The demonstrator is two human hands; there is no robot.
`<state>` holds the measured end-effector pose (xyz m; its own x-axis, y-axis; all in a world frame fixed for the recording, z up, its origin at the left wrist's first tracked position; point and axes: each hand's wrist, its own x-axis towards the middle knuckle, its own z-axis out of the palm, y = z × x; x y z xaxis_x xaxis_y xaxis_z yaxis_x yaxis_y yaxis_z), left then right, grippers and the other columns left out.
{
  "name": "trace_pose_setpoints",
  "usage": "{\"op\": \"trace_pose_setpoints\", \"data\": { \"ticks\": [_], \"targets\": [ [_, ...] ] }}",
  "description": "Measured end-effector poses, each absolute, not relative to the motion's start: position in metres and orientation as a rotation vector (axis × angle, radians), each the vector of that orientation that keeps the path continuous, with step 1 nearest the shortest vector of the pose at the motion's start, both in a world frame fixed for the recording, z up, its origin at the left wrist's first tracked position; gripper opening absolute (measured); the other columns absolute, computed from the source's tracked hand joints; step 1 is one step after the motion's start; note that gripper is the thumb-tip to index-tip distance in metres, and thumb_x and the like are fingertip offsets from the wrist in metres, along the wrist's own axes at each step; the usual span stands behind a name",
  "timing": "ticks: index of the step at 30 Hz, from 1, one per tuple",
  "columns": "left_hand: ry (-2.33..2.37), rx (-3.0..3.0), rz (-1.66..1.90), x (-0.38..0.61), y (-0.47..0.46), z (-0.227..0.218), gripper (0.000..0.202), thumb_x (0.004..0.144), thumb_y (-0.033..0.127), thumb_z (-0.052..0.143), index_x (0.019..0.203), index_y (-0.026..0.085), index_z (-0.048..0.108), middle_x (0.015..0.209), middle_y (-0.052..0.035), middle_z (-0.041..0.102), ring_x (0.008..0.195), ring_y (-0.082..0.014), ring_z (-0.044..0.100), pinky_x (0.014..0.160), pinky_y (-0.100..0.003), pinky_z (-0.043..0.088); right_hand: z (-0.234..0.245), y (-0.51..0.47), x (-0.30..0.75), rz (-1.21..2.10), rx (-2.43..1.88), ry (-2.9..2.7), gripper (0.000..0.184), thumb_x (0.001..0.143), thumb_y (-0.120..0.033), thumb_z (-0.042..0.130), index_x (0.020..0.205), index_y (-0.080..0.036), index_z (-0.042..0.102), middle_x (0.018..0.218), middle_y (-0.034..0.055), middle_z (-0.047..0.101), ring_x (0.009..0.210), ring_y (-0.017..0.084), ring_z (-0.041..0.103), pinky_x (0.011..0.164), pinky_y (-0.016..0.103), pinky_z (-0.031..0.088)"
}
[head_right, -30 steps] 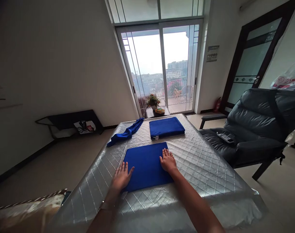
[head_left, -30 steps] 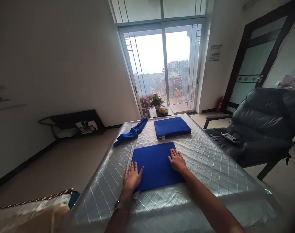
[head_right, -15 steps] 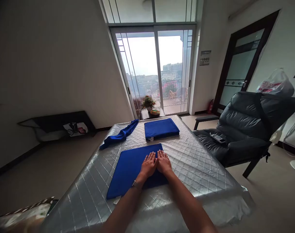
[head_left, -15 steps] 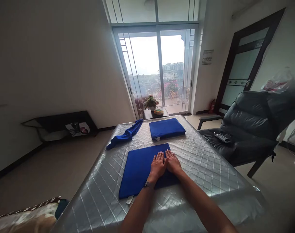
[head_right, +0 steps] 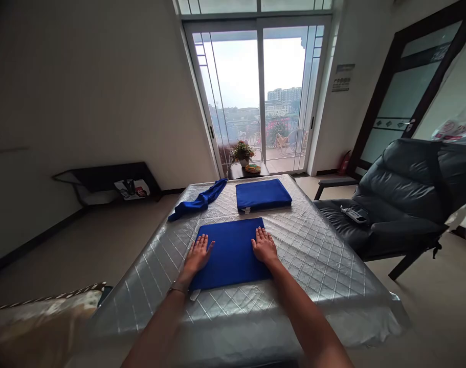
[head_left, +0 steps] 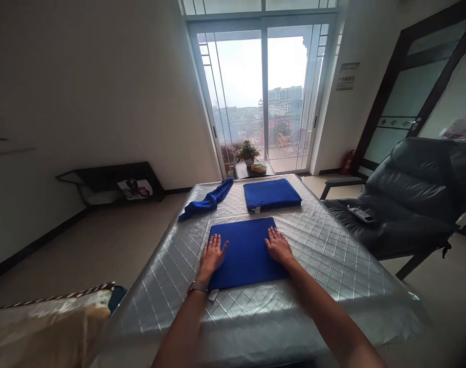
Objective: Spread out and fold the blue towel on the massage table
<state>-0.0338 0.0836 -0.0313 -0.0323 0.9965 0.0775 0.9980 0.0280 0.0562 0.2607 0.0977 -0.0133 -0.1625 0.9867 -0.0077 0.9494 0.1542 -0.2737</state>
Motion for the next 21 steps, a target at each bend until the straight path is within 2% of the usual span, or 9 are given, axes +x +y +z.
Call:
{"op": "trace_pose_setpoints", "data": {
  "ticks": [6,15,21],
  "targets": [
    [-2.294,-2.084,-0.214,-0.049,0.078,-0.034,0.081,0.102,0.061,0.014,0.159,0.004,0.03,0.166,-0.0166,0.028,0.154,-0.0278,0.027,0.127,-0.045,0.022,-0.016,0.101,0.26,0.289,-1.942,-2.274,0.069,0.104,-0.043,0.019,0.163,-0.007,0.022,0.171,0.0094,0.016,0.158,0.018,0.009,0.126,0.035,0.004],
    [-2.264,-2.062,-0.301,-0.048,0.08,-0.039,0.079,0.102,0.062,0.015,0.158,0.009,0.034,0.165,-0.0165,0.033,0.153,-0.0289,0.03,0.126,-0.047,0.024,-0.008,0.104,0.259,0.358,-2.004,-2.313,0.07,0.103,-0.043,0.019,0.163,-0.008,0.019,0.171,0.008,0.014,0.158,0.019,0.008,0.127,0.039,0.005],
    [-2.32,-2.079,-0.302,-0.047,0.08,-0.037,0.08,0.102,0.062,0.016,0.159,0.007,0.032,0.166,-0.0163,0.029,0.154,-0.0281,0.028,0.127,-0.046,0.021,0.006,0.122,0.254,0.356,-2.006,-2.298,0.068,0.104,-0.042,0.018,0.163,-0.009,0.021,0.171,0.0098,0.016,0.158,0.02,0.01,0.126,0.041,0.007]
  ]
}}
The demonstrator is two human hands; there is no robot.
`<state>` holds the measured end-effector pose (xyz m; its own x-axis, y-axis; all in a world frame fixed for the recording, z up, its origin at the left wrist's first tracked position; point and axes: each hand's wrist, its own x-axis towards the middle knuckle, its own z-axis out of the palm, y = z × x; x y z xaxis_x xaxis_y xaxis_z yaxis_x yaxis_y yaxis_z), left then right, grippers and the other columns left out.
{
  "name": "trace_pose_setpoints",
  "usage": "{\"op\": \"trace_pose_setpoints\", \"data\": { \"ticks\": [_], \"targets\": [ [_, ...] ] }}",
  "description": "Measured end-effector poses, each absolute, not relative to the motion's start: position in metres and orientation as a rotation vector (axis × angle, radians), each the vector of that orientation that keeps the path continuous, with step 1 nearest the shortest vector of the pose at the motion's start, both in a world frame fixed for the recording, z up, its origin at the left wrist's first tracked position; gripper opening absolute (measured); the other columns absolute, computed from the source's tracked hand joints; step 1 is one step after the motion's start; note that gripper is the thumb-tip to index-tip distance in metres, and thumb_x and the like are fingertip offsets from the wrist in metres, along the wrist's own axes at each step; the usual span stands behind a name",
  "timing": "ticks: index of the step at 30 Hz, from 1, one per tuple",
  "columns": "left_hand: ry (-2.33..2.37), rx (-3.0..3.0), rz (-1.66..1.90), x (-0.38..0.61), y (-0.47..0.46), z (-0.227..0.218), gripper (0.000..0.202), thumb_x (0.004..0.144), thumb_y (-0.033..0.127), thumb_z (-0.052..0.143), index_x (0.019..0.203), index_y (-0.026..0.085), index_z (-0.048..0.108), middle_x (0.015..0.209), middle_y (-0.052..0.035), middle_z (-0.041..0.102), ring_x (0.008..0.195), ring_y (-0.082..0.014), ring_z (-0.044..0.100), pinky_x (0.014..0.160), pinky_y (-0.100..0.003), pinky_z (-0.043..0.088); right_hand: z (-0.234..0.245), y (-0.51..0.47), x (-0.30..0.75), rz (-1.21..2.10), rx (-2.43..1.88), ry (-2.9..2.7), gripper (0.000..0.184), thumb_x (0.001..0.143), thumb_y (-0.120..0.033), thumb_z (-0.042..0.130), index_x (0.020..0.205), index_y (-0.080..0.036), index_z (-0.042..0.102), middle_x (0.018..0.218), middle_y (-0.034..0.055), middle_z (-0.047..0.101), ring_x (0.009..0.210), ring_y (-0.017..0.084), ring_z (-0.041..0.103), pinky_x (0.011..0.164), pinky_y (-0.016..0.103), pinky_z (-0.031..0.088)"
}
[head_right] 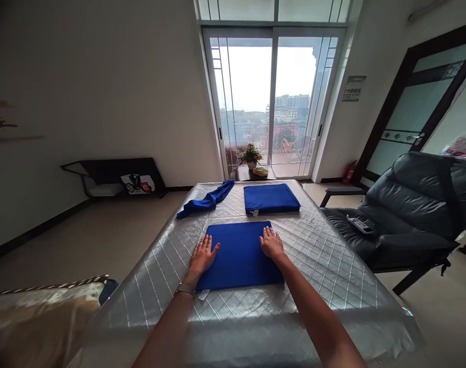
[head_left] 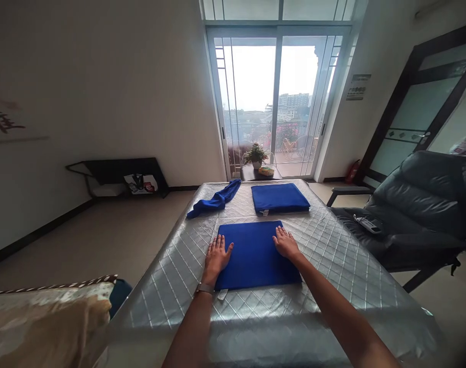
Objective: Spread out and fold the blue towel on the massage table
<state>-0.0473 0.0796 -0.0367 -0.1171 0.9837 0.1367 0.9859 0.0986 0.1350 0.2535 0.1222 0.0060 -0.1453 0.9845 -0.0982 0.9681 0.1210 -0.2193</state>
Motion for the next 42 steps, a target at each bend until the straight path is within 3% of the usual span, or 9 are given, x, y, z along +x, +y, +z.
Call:
{"op": "trace_pose_setpoints", "data": {
  "ticks": [10,19,22,27,32,42],
  "targets": [
    [-2.294,-2.082,-0.29,-0.051,0.081,-0.043,0.078,0.102,0.06,0.017,0.158,0.008,0.032,0.166,-0.0147,0.029,0.154,-0.0277,0.028,0.127,-0.045,0.022,-0.002,0.164,0.248,0.287,-1.966,-2.318,0.066,0.105,-0.04,0.02,0.162,-0.007,0.023,0.17,0.0081,0.018,0.158,0.019,0.011,0.126,0.035,0.009],
    [-2.29,-2.074,-0.222,-0.06,0.09,-0.054,0.079,0.103,0.059,0.02,0.156,0.003,0.034,0.165,-0.0177,0.031,0.153,-0.0283,0.031,0.125,-0.046,0.026,-0.014,0.163,0.249,0.26,-1.931,-2.252,0.067,0.104,-0.04,0.021,0.162,-0.008,0.025,0.17,0.0087,0.017,0.158,0.019,0.008,0.127,0.039,0.007],
    [-2.272,-2.016,-0.28,-0.061,0.09,-0.048,0.078,0.103,0.058,0.022,0.153,0.002,0.04,0.162,-0.02,0.037,0.151,-0.0288,0.035,0.125,-0.047,0.029,-0.015,0.163,0.248,0.268,-1.927,-2.228,0.067,0.103,-0.039,0.022,0.162,-0.008,0.026,0.17,0.0087,0.018,0.158,0.02,0.01,0.127,0.04,0.005],
    [-1.955,-2.052,-0.492,-0.027,0.094,-0.028,0.071,0.104,0.055,0.025,0.153,0.007,0.044,0.16,-0.0181,0.042,0.15,-0.0279,0.038,0.124,-0.045,0.032,-0.016,0.164,0.248,0.296,-1.9,-2.208,0.067,0.103,-0.04,0.024,0.162,-0.009,0.026,0.17,0.0084,0.018,0.158,0.021,0.011,0.127,0.04,0.006],
    [-1.75,-2.423,-0.425,0.052,0.116,-0.018,0.064,0.104,0.054,0.03,0.15,0.013,0.049,0.156,-0.0136,0.049,0.146,-0.0246,0.044,0.122,-0.042,0.035,-0.013,0.163,0.249,0.333,-1.893,-2.191,0.067,0.103,-0.04,0.025,0.162,-0.009,0.026,0.17,0.0086,0.019,0.158,0.021,0.012,0.127,0.04,0.007],
    [-1.856,-2.511,-0.416,0.113,0.164,-0.035,0.064,0.106,0.053,0.018,0.152,0.019,0.048,0.16,-0.012,0.045,0.151,-0.0241,0.036,0.124,-0.047,0.029,-0.016,0.162,0.253,0.327,-1.834,-2.199,0.064,0.103,-0.034,0.026,0.161,-0.009,0.03,0.169,0.0099,0.023,0.157,0.021,0.014,0.126,0.038,0.007]
  ]
}}
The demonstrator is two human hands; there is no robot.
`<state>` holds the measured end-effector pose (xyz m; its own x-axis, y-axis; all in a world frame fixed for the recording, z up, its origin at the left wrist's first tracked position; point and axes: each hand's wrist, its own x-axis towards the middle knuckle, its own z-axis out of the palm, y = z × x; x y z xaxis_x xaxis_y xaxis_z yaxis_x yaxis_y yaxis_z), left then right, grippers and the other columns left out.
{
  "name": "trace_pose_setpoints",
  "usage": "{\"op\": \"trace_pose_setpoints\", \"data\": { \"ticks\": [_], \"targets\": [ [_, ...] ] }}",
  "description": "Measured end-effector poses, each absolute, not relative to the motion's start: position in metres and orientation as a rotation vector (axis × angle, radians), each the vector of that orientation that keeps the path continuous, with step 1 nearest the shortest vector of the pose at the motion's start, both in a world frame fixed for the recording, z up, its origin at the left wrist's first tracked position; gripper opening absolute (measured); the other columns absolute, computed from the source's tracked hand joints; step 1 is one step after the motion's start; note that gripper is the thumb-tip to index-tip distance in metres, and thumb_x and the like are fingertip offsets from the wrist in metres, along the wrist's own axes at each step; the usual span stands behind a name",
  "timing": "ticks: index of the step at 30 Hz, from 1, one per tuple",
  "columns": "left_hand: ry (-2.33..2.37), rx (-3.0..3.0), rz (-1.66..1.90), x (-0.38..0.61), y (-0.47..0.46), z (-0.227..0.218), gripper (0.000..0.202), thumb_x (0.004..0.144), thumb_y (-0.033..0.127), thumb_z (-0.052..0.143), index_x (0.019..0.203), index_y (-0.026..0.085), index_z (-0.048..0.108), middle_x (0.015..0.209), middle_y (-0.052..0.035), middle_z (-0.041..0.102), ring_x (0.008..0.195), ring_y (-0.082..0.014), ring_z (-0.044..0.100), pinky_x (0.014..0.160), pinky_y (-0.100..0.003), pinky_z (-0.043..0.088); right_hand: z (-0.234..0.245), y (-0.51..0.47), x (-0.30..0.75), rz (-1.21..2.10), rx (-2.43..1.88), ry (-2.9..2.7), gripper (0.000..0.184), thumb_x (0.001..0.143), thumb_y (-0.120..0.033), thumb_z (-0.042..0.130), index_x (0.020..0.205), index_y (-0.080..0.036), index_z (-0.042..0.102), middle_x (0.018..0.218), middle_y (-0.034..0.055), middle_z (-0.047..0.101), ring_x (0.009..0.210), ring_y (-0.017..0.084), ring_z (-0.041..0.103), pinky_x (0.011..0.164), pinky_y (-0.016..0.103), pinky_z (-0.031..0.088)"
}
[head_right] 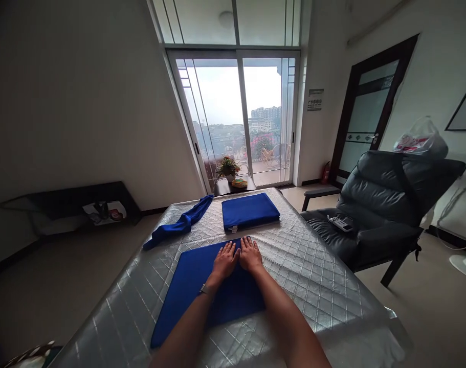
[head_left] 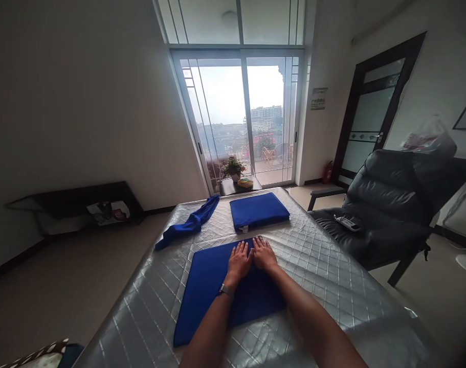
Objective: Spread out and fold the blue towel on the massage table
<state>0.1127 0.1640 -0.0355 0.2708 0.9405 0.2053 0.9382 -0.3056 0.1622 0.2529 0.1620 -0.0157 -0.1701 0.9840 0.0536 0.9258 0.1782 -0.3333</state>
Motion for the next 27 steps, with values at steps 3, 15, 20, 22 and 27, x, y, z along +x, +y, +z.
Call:
{"op": "trace_pose_setpoints", "data": {
  "ticks": [3,15,20,22,27],
  "targets": [
    [1.903,2.48,0.386,0.098,0.163,-0.04,0.068,0.105,0.057,0.016,0.154,0.019,0.044,0.162,-0.0121,0.041,0.152,-0.0234,0.033,0.125,-0.046,0.026,-0.016,0.162,0.252,0.318,-1.841,-2.182,0.065,0.103,-0.038,0.027,0.161,-0.01,0.031,0.169,0.0095,0.021,0.157,0.021,0.015,0.126,0.039,0.007],
    [2.35,2.159,0.325,-0.031,0.157,-0.046,0.07,0.103,0.055,0.022,0.157,0.013,0.039,0.164,-0.0149,0.035,0.153,-0.0281,0.03,0.126,-0.05,0.023,-0.015,0.163,0.25,0.288,-1.887,-2.202,0.066,0.102,-0.04,0.025,0.161,-0.009,0.029,0.17,0.0074,0.022,0.157,0.021,0.014,0.127,0.039,0.008],
    [2.421,2.08,0.378,-0.046,0.153,-0.05,0.071,0.102,0.054,0.025,0.156,0.011,0.039,0.164,-0.0163,0.035,0.153,-0.0284,0.031,0.126,-0.048,0.024,-0.014,0.164,0.249,0.255,-1.911,-2.225,0.067,0.102,-0.041,0.025,0.161,-0.009,0.029,0.169,0.0077,0.023,0.157,0.022,0.016,0.126,0.04,0.01],
    [2.435,2.058,0.399,-0.043,0.152,-0.049,0.07,0.102,0.054,0.025,0.156,0.011,0.04,0.164,-0.0155,0.034,0.153,-0.0276,0.031,0.126,-0.047,0.024,-0.011,0.162,0.248,0.212,-1.931,-2.214,0.066,0.102,-0.039,0.026,0.161,-0.01,0.032,0.169,0.0081,0.024,0.157,0.022,0.017,0.126,0.041,0.01],
    [2.456,2.075,0.451,-0.038,0.151,-0.047,0.069,0.102,0.054,0.024,0.154,0.011,0.043,0.163,-0.0158,0.037,0.152,-0.0273,0.033,0.125,-0.046,0.025,-0.004,0.152,0.245,0.035,-1.856,-2.253,0.064,0.101,-0.034,0.025,0.157,-0.006,0.038,0.167,0.0123,0.028,0.157,0.022,0.016,0.126,0.039,0.0]
  ]
}}
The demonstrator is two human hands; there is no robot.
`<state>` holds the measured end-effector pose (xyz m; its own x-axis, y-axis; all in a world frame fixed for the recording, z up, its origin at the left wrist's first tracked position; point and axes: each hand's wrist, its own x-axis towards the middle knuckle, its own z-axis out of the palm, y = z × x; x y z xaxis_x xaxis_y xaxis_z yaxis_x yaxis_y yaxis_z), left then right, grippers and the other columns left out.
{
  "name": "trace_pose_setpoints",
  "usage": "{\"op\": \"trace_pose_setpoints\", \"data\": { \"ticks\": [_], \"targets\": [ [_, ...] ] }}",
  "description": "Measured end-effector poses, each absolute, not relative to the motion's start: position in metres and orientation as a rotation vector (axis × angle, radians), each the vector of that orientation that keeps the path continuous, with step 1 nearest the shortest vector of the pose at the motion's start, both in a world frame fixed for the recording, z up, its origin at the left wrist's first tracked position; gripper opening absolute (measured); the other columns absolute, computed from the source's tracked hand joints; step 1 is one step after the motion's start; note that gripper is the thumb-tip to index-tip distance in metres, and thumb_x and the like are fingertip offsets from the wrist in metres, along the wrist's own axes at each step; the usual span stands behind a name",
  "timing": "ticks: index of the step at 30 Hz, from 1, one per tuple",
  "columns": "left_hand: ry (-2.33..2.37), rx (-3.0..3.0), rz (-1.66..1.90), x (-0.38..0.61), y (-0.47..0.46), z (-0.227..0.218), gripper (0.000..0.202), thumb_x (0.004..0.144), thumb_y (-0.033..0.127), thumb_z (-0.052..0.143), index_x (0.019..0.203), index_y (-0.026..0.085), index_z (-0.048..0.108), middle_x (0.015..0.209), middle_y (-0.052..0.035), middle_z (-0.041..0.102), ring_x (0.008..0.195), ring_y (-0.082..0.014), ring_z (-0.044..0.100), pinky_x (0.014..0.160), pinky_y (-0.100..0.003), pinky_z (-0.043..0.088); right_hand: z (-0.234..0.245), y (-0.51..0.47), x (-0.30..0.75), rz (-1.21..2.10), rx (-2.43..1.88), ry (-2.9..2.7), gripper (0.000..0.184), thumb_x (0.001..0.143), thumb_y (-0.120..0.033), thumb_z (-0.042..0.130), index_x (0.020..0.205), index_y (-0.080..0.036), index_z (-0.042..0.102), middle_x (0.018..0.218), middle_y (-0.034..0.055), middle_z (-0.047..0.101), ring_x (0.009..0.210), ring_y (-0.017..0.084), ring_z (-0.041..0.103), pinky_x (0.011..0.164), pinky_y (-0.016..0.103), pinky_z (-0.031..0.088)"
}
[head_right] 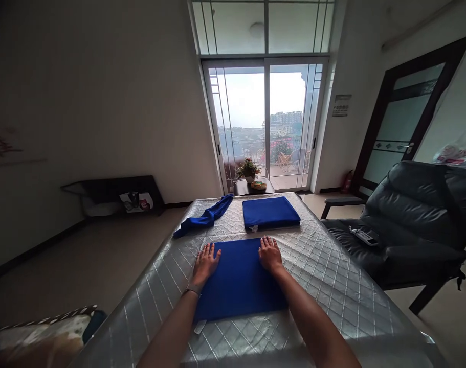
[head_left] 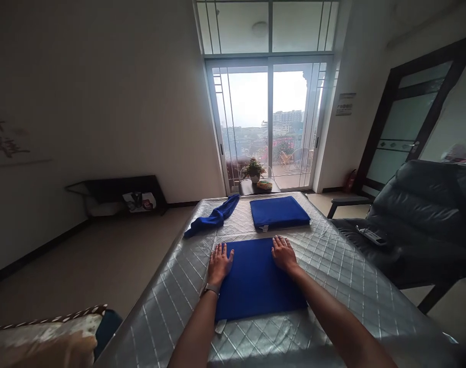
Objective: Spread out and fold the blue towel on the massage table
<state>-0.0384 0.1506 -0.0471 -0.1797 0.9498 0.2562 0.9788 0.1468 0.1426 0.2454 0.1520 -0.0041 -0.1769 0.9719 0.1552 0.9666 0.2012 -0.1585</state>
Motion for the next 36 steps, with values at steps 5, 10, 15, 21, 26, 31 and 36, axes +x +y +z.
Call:
{"op": "trace_pose_setpoints", "data": {
  "ticks": [5,10,15,21,26,31,36],
  "targets": [
    [-2.319,-1.923,-0.434,-0.037,0.15,-0.045,0.068,0.103,0.052,0.024,0.154,0.013,0.044,0.162,-0.0163,0.038,0.151,-0.0281,0.034,0.123,-0.047,0.028,-0.006,0.146,0.248,0.258,-1.941,-2.267,0.07,0.102,-0.045,0.023,0.162,-0.007,0.027,0.17,0.0103,0.019,0.158,0.021,0.012,0.126,0.038,0.007],
    [-2.3,-1.944,-0.346,-0.039,0.147,-0.039,0.069,0.103,0.054,0.024,0.155,0.012,0.043,0.163,-0.0166,0.037,0.152,-0.029,0.033,0.125,-0.049,0.025,-0.01,0.145,0.251,0.291,-1.938,-2.23,0.071,0.103,-0.047,0.022,0.163,-0.009,0.024,0.17,0.0086,0.018,0.158,0.019,0.011,0.126,0.037,0.005],
    [-2.196,-2.013,-0.286,-0.01,0.149,-0.026,0.079,0.102,0.061,0.024,0.154,0.003,0.04,0.163,-0.0219,0.034,0.153,-0.0325,0.029,0.126,-0.049,0.022,-0.01,0.144,0.25,0.306,-1.912,-2.211,0.071,0.102,-0.046,0.024,0.162,-0.008,0.026,0.17,0.0083,0.02,0.158,0.02,0.013,0.126,0.037,0.006],
    [-1.925,-2.444,-0.428,0.1,0.157,-0.02,0.071,0.104,0.056,0.017,0.156,0.014,0.041,0.162,-0.0145,0.038,0.153,-0.0262,0.031,0.126,-0.047,0.026,-0.014,0.147,0.253,0.303,-1.912,-2.229,0.068,0.102,-0.041,0.026,0.163,-0.01,0.025,0.17,0.0082,0.018,0.158,0.02,0.012,0.126,0.037,0.007],
    [-1.861,-2.562,-0.463,0.138,0.156,-0.031,0.067,0.106,0.05,0.014,0.156,0.015,0.04,0.162,-0.0144,0.039,0.153,-0.0256,0.031,0.125,-0.048,0.027,-0.02,0.149,0.257,0.28,-1.871,-2.306,0.065,0.1,-0.028,0.027,0.163,-0.01,0.024,0.171,0.0077,0.016,0.158,0.02,0.011,0.126,0.038,0.008],
    [-2.009,-2.424,-0.411,0.084,0.155,-0.04,0.072,0.104,0.057,0.012,0.159,0.018,0.035,0.164,-0.0122,0.037,0.154,-0.0257,0.028,0.127,-0.049,0.023,-0.018,0.15,0.253,0.289,-1.917,-2.222,0.068,0.103,-0.044,0.023,0.162,-0.009,0.026,0.17,0.0089,0.019,0.158,0.02,0.013,0.126,0.038,0.006],
    [-2.218,-2.215,-0.297,-0.006,0.149,-0.044,0.074,0.103,0.058,0.011,0.16,0.016,0.031,0.167,-0.0124,0.03,0.156,-0.0255,0.024,0.127,-0.048,0.02,-0.015,0.149,0.251,0.313,-1.929,-2.224,0.07,0.103,-0.045,0.022,0.163,-0.01,0.024,0.171,0.0069,0.017,0.158,0.019,0.011,0.126,0.037,0.005]
  ]
}}
